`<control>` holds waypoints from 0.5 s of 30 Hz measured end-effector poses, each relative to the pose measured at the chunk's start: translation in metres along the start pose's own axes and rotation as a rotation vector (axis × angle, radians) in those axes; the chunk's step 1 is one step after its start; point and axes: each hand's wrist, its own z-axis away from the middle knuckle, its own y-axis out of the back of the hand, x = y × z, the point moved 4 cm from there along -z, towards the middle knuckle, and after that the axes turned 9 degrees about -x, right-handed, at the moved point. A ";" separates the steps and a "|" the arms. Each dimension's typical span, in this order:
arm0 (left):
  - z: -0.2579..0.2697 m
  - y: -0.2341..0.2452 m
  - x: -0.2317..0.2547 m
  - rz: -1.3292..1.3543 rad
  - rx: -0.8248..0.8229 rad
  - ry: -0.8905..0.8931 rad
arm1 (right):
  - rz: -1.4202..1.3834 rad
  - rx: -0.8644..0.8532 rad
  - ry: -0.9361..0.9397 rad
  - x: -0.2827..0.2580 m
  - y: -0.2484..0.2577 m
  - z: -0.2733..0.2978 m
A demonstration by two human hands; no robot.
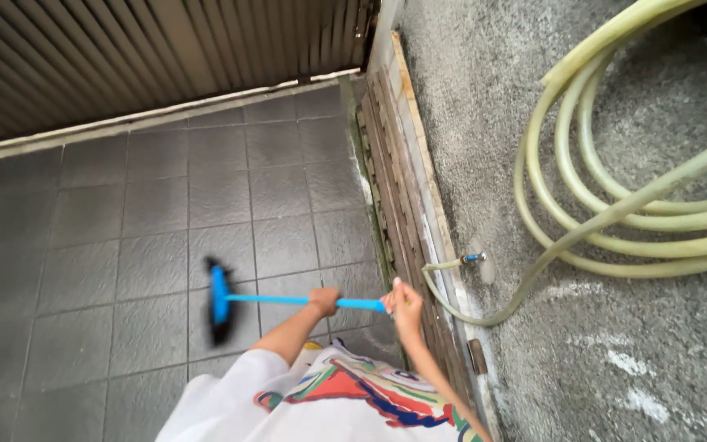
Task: Sweeping the tiled floor of a garage area around a motor scooter and bicycles.
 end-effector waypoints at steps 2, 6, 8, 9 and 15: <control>-0.006 -0.004 -0.017 -0.049 -0.012 -0.005 | -0.058 0.019 -0.007 0.003 0.000 0.000; -0.022 0.016 -0.011 -0.089 0.216 -0.147 | 0.058 0.135 0.093 -0.056 0.007 -0.011; -0.012 0.055 0.018 -0.016 0.330 -0.210 | 0.036 0.093 0.170 -0.102 0.008 -0.017; -0.008 0.080 0.035 0.059 0.458 -0.277 | 0.021 0.046 0.262 -0.128 0.009 -0.022; -0.043 0.133 0.090 0.271 0.565 -0.533 | 0.401 -0.033 0.380 -0.186 -0.018 -0.025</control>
